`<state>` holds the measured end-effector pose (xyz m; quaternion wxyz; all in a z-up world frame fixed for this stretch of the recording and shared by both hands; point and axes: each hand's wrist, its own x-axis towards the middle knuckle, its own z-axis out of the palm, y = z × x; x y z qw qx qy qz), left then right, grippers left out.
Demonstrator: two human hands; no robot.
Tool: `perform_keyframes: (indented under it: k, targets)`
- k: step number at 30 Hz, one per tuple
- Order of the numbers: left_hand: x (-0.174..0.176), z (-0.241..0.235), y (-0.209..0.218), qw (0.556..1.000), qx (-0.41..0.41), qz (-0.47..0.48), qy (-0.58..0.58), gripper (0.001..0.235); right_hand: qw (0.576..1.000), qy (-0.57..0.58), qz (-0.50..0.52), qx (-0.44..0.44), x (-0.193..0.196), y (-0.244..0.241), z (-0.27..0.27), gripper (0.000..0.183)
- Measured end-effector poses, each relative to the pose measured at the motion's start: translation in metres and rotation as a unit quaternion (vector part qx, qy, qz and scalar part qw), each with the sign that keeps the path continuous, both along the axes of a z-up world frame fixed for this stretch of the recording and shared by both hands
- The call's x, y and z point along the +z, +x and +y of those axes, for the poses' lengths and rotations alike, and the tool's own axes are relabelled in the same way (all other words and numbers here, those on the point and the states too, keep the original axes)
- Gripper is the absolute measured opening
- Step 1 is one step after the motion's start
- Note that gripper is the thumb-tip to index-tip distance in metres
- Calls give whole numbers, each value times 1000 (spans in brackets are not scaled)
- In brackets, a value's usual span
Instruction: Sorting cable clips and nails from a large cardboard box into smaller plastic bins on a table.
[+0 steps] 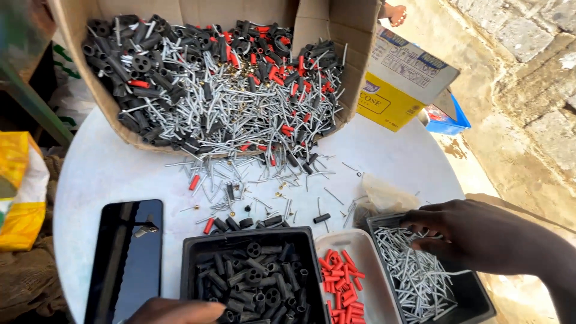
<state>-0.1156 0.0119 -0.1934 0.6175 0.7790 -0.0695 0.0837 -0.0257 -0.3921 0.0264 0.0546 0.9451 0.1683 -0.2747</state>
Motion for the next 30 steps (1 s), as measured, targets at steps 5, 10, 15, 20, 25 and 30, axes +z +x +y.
perform_keyframes:
  k: [5, 10, 15, 20, 25, 30]
  targets:
    - [161, -18, 10, 977, 146, -68, 138, 38, 987, -18, -161, -1, -9, 25, 28, 18]
    - [155, -25, 25, 987, 95, -34, 127, 29, 944, 218, -190, 158, -22, 62, 100, 21]
    - [123, -39, 20, 970, 156, 43, 180, 33, 904, 182, -162, 353, -74, 106, 113, 14]
    - [84, -27, 17, 952, 112, 104, 267, 39, 921, 103, -106, 359, -81, 121, 122, 69]
    - [-11, -3, 37, 977, -76, 3, 200, 45, 915, 71, -117, 379, -87, 125, 124, 30]
    - [32, -7, 37, 974, -77, -10, 212, 43, 895, 62, -130, 423, -84, 118, 127, 14]
